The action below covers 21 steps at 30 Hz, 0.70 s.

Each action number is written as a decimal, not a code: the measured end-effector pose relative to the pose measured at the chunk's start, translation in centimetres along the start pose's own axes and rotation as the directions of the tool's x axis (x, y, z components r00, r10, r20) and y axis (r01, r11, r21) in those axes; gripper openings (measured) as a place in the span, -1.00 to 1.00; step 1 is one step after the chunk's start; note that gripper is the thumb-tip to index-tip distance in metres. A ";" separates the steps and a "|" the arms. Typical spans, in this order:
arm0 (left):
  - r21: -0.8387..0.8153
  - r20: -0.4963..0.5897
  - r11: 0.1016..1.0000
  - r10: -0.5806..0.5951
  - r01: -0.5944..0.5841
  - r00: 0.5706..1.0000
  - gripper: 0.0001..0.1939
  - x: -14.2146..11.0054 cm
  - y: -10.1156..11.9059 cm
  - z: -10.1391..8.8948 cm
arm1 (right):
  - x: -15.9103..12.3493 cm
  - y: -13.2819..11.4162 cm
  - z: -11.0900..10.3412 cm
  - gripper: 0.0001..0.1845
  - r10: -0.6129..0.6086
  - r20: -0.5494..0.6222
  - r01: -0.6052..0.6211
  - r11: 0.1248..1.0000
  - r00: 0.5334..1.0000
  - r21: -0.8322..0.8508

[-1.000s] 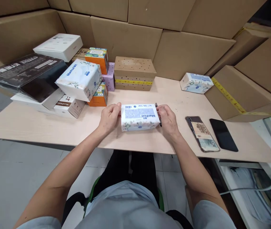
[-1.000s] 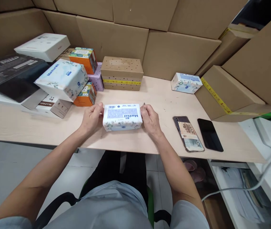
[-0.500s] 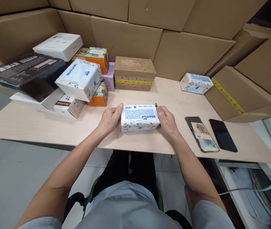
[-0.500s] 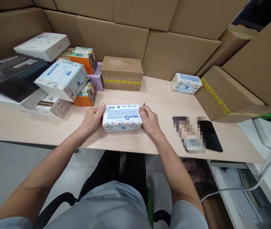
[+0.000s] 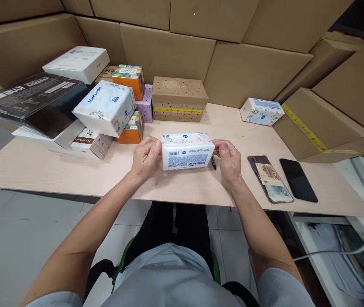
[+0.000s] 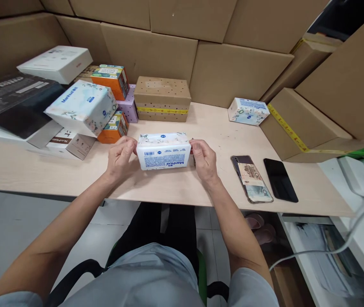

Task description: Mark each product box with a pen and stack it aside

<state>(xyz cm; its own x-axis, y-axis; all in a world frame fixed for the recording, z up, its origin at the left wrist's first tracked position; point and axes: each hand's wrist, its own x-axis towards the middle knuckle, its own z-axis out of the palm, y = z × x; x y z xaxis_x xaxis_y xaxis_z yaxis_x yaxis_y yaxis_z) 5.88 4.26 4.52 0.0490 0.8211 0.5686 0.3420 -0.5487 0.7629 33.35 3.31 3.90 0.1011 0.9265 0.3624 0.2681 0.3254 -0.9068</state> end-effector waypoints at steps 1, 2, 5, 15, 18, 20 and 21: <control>0.001 -0.010 1.000 0.000 0.000 1.000 -0.44 0.0 0.0 0.0 | 0.0 -0.1 0.1 -0.43 -0.014 -0.005 0.014 1.000 1.000 0.012; 0.009 -0.017 1.000 -0.006 0.006 1.000 -0.44 0.0 0.1 0.0 | 0.0 -0.1 0.2 -0.43 -0.022 -0.010 0.022 0.999 1.000 0.026; 0.042 -0.028 0.998 -0.037 0.038 0.999 -0.48 0.1 0.2 0.2 | 0.2 -0.1 0.3 -0.41 0.025 -0.039 -0.024 0.999 0.999 0.036; 0.116 -0.115 0.987 0.125 -0.111 0.986 -0.72 -0.2 -0.2 0.6 | 1.3 -0.3 -1.1 -0.63 0.381 0.081 -0.152 0.545 0.921 -0.824; 0.200 -0.061 0.941 0.292 -0.275 0.955 -0.84 -0.4 -0.3 0.5 | 1.3 -0.5 -0.9 -0.74 0.411 0.092 -0.147 0.514 0.907 -0.845; 0.254 0.031 0.911 0.328 -0.325 0.944 -0.74 -0.6 -0.3 0.5 | 1.4 -0.4 -1.1 -0.81 0.395 0.073 -0.163 0.532 0.916 -0.831; 0.271 0.080 0.902 0.328 -0.337 0.941 -0.69 -0.6 -0.3 0.5 | 1.4 -0.2 -1.2 -0.82 0.374 0.058 -0.174 0.556 0.926 -0.813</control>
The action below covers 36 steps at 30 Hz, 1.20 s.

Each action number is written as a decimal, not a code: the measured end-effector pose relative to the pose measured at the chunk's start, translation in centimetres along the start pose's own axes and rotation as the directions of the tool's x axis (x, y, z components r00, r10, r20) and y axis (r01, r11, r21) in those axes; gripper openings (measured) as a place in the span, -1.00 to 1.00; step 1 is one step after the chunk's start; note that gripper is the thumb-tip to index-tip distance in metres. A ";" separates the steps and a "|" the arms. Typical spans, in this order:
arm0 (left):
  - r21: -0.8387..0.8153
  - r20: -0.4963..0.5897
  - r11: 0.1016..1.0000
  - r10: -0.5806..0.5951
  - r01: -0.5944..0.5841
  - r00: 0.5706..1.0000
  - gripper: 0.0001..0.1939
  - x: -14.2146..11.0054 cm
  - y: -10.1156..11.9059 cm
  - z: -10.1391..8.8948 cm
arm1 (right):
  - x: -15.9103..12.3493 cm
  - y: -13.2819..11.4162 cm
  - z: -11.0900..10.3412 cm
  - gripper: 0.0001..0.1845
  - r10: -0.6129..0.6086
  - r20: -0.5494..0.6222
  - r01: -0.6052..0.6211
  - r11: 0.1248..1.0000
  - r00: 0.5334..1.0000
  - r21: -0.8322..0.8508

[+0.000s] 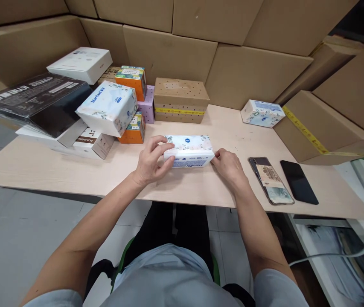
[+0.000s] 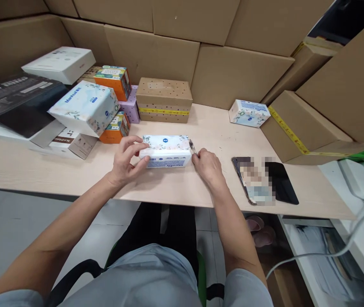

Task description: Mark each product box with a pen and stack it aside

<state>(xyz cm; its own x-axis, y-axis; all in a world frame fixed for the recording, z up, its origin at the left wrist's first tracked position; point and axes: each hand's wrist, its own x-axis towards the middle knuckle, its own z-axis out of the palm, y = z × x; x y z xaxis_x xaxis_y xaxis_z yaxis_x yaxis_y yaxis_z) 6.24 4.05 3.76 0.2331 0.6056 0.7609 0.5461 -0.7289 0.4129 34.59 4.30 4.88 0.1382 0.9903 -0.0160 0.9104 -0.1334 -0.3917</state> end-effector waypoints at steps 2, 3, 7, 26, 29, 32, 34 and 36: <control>0.013 0.081 1.000 0.022 -0.023 0.996 -0.63 0.0 0.1 0.0 | 0.3 0.5 0.0 -0.79 -0.001 -0.094 0.013 0.992 0.996 0.127; 0.011 0.114 0.999 0.032 -0.033 0.993 -0.61 0.0 0.1 0.1 | 0.4 0.8 -0.1 -0.77 0.011 -0.151 0.024 0.972 0.988 0.233; 0.019 0.184 0.998 0.054 -0.058 0.981 -0.63 0.1 0.2 0.3 | 1.1 1.1 -0.9 -0.61 0.151 -0.312 0.137 0.665 0.938 0.734; 0.503 0.122 0.766 0.395 -0.400 0.910 -0.82 2.0 4.8 5.1 | 0.7 -5.7 -1.0 -0.72 -0.114 -0.346 0.361 0.422 0.931 0.832; 0.518 0.081 0.755 0.423 -0.401 0.902 -0.84 1.6 4.7 5.1 | 0.5 -5.4 -0.3 -0.74 -0.122 -0.464 0.466 0.449 0.877 0.762; 0.501 0.067 0.771 0.419 -0.394 0.905 -0.84 1.5 4.7 5.0 | 0.3 -5.3 0.2 -0.77 -0.188 -0.501 0.517 0.527 0.845 0.674; 0.488 0.058 0.780 0.418 -0.391 0.906 -0.85 1.5 4.8 5.0 | 0.3 -5.3 0.4 -0.80 -0.213 -0.509 0.531 0.559 0.834 0.637; 0.481 0.047 0.784 0.423 -0.392 0.905 -0.86 1.5 4.8 5.1 | 0.3 -5.3 0.4 -0.81 -0.219 -0.516 0.539 0.566 0.828 0.624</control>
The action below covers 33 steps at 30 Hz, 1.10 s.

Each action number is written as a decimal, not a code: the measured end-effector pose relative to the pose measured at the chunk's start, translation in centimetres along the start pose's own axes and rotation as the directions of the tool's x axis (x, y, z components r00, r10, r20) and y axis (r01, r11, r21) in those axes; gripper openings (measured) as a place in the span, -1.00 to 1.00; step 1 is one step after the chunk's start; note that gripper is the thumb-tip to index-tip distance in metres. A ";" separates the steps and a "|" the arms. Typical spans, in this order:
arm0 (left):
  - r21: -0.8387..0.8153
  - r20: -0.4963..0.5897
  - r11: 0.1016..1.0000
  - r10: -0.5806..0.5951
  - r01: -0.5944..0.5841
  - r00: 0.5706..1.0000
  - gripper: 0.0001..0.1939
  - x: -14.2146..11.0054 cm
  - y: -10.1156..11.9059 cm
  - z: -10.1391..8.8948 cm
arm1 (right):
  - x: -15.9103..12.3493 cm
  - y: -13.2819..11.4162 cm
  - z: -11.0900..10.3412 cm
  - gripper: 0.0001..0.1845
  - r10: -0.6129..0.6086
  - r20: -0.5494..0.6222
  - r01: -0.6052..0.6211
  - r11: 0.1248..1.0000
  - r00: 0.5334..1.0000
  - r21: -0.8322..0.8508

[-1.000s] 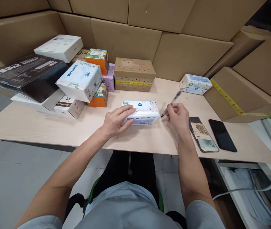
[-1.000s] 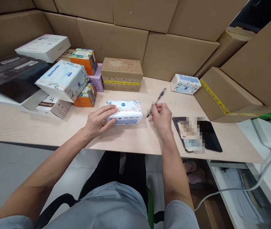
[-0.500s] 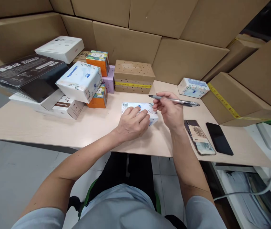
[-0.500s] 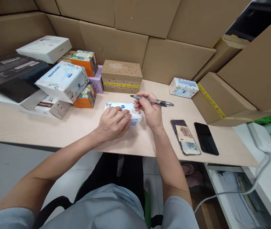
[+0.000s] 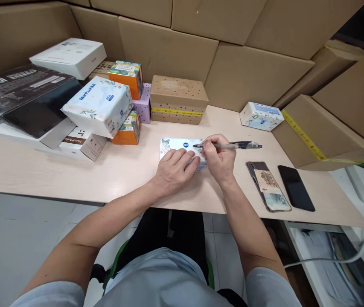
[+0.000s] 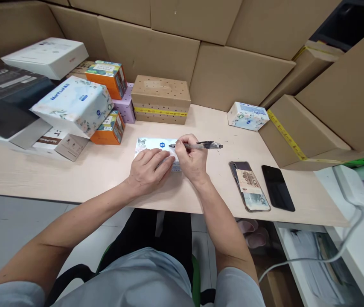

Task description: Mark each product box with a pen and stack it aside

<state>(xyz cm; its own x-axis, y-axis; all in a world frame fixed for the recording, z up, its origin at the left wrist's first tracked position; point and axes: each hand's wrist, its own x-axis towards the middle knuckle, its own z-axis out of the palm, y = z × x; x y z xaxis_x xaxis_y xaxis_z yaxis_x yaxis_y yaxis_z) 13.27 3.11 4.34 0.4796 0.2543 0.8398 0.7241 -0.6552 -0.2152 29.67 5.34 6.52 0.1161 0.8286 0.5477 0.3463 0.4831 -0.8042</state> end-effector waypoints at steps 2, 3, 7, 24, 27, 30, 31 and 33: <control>-0.005 -0.008 1.000 0.000 0.000 1.000 -0.86 0.0 0.0 0.0 | 0.0 0.0 0.0 -0.81 -0.007 0.003 0.007 1.000 1.000 -0.011; -0.010 -0.010 1.000 -0.001 0.001 1.000 -0.86 0.0 0.0 0.1 | 0.1 0.0 0.0 -0.81 -0.009 0.007 0.009 1.000 1.000 -0.021; -0.012 -0.016 1.000 -0.003 0.003 1.000 -0.86 0.0 0.0 0.0 | 0.2 -0.2 0.0 -0.80 -0.022 0.033 0.024 0.997 0.999 -0.067; -0.076 0.045 0.996 -0.032 0.036 0.998 -0.81 -0.5 0.0 0.2 | 0.4 0.0 -0.3 -0.77 -0.026 -0.066 0.030 0.997 0.997 0.070; -0.090 0.036 0.995 -0.028 0.031 0.999 -0.80 -0.6 -0.1 0.3 | 0.7 0.9 -2.4 -0.71 0.002 -0.172 0.003 0.999 0.985 0.031; -0.056 -0.017 0.998 -0.011 0.010 1.000 -0.82 -0.5 -0.2 0.3 | 0.4 2.2 -5.5 -0.70 -0.062 -0.004 0.057 0.950 0.998 -0.307; -0.055 -0.020 0.998 -0.012 0.011 1.000 -0.83 -0.5 -0.2 0.4 | 0.2 2.6 -6.3 -0.69 -0.056 0.122 0.104 0.891 0.991 -0.441; -0.083 0.002 0.996 -0.031 0.031 1.000 -0.84 -0.5 -0.2 0.4 | -0.5 3.2 -7.3 -0.62 0.055 0.354 0.206 0.726 0.933 -0.656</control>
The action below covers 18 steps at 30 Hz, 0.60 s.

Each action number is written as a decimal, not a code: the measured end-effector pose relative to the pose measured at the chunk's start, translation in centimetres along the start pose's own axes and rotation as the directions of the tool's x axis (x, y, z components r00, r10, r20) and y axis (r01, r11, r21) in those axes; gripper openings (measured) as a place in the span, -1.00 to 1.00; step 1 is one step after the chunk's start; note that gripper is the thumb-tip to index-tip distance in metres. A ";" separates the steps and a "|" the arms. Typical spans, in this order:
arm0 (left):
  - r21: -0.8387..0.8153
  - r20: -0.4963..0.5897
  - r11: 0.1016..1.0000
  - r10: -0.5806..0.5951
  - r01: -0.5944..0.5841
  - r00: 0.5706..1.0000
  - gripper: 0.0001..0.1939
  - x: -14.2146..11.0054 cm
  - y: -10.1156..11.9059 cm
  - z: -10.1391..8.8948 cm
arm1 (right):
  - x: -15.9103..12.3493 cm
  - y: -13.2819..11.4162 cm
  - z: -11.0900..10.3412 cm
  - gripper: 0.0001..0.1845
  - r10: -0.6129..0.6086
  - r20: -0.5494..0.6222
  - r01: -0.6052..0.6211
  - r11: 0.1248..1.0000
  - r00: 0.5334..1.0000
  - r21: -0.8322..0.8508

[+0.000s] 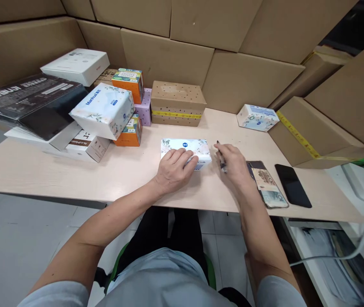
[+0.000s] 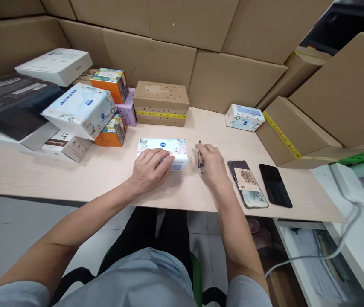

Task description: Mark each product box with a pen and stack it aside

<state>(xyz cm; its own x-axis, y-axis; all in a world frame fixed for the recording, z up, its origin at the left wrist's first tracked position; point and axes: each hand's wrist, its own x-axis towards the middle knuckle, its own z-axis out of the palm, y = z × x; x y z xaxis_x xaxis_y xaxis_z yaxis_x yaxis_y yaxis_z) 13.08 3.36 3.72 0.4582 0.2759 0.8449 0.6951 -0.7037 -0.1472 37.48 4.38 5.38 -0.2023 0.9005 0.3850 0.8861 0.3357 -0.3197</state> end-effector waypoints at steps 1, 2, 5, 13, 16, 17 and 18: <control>-0.026 0.016 1.000 -0.013 0.013 1.000 -0.84 0.0 0.0 0.0 | -0.4 0.1 0.1 -0.57 0.012 0.116 0.002 0.993 0.993 -0.117; -0.052 0.028 0.998 -0.022 0.023 0.999 -0.84 -0.1 0.0 0.0 | -0.6 0.1 0.3 -0.54 0.043 0.202 0.000 0.978 0.978 -0.209; -0.070 0.021 0.997 -0.014 0.015 1.000 -0.84 -0.2 -0.2 0.1 | -0.8 -0.6 1.1 -0.49 0.111 0.314 0.004 0.939 0.943 -0.343; -0.056 0.066 0.998 -0.024 0.027 0.998 -0.79 -0.4 -0.3 -0.1 | -4.4 1.0 -1.5 -0.41 0.242 0.030 -0.225 0.933 0.970 -0.282; -0.115 0.093 0.991 -0.052 0.062 0.994 -0.77 -0.6 -0.2 -0.2 | -7.9 4.0 -3.9 -0.10 0.569 -0.055 -0.548 0.754 0.820 -0.362; -0.128 0.097 0.989 -0.059 0.071 0.994 -0.76 -0.6 -0.2 -0.2 | -8.9 5.1 -4.5 -0.03 0.643 -0.025 -0.602 0.702 0.766 -0.380; -0.129 0.095 0.989 -0.062 0.074 0.994 -0.76 -0.6 -0.2 -0.2 | -9.7 6.2 -5.0 -0.01 0.671 0.015 -0.614 0.687 0.741 -0.389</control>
<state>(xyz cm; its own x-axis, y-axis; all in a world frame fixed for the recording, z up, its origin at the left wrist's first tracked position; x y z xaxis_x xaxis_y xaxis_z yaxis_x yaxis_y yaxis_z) 12.53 3.20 3.38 0.4651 0.3800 0.7995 0.6497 -0.7600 -0.0168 47.04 -3.67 3.99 0.4384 0.8969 0.0579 0.8950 -0.4299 -0.1188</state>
